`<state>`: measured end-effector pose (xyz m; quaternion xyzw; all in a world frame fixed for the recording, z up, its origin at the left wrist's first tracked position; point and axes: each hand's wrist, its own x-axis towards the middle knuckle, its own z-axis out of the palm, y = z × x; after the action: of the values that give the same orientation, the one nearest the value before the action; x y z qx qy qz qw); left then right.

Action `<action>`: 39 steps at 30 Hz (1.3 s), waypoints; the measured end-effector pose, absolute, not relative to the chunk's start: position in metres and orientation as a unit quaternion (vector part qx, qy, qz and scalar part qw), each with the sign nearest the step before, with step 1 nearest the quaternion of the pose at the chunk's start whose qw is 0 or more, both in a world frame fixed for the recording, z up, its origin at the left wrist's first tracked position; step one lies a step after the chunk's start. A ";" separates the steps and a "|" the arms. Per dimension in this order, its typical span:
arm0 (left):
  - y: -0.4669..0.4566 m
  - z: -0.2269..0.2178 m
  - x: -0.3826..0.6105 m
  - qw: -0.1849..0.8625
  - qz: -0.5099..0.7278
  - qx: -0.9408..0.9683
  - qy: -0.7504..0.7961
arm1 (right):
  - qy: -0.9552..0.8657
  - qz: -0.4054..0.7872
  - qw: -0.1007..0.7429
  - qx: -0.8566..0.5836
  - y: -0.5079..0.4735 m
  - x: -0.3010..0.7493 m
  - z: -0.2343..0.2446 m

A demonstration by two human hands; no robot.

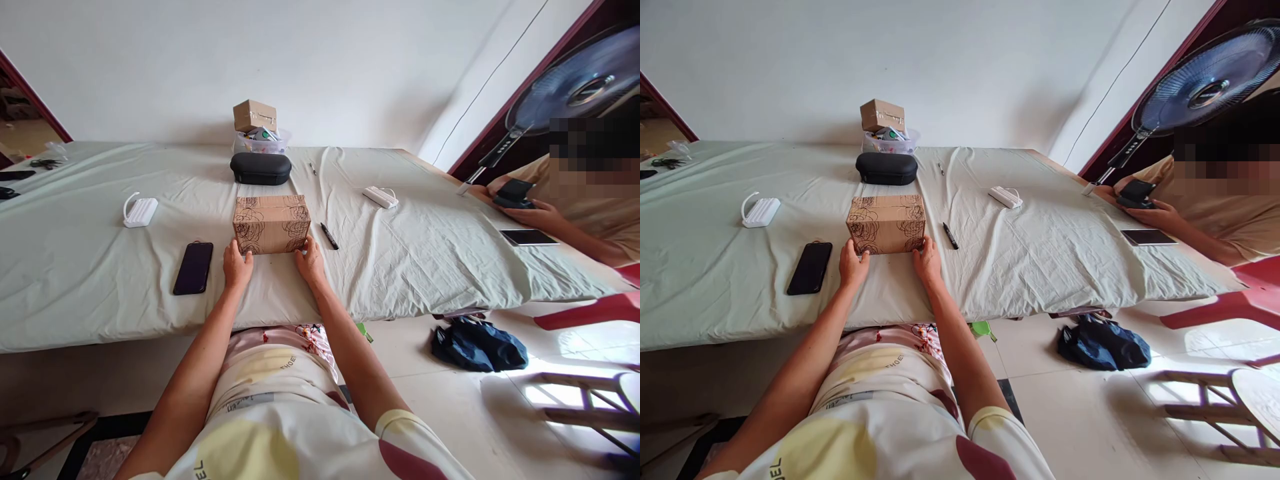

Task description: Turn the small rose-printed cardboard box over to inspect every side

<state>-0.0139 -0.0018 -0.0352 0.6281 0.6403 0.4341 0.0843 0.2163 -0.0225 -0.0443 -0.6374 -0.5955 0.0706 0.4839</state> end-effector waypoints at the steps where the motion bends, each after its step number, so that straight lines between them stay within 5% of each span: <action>1: -0.002 -0.035 -0.014 0.085 0.433 0.628 0.641 | -0.595 0.071 0.480 -0.641 -0.024 0.215 -0.043; 16: 0.003 -0.039 -0.019 0.094 0.442 0.626 0.636 | -0.581 0.132 0.482 -0.643 -0.026 0.214 -0.036; 32: -0.004 -0.028 -0.017 -0.047 0.627 0.601 0.493 | -0.549 0.053 0.667 -0.502 -0.031 0.213 -0.017; 39: -0.008 -0.022 -0.015 -0.043 0.611 0.650 0.451 | -0.551 0.008 0.677 -0.488 -0.041 0.215 -0.005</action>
<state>-0.0155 -0.0083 -0.0222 0.6495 0.4511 0.6106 -0.0433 0.2147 -0.0408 -0.0051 -0.4879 -0.5512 0.0082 0.6768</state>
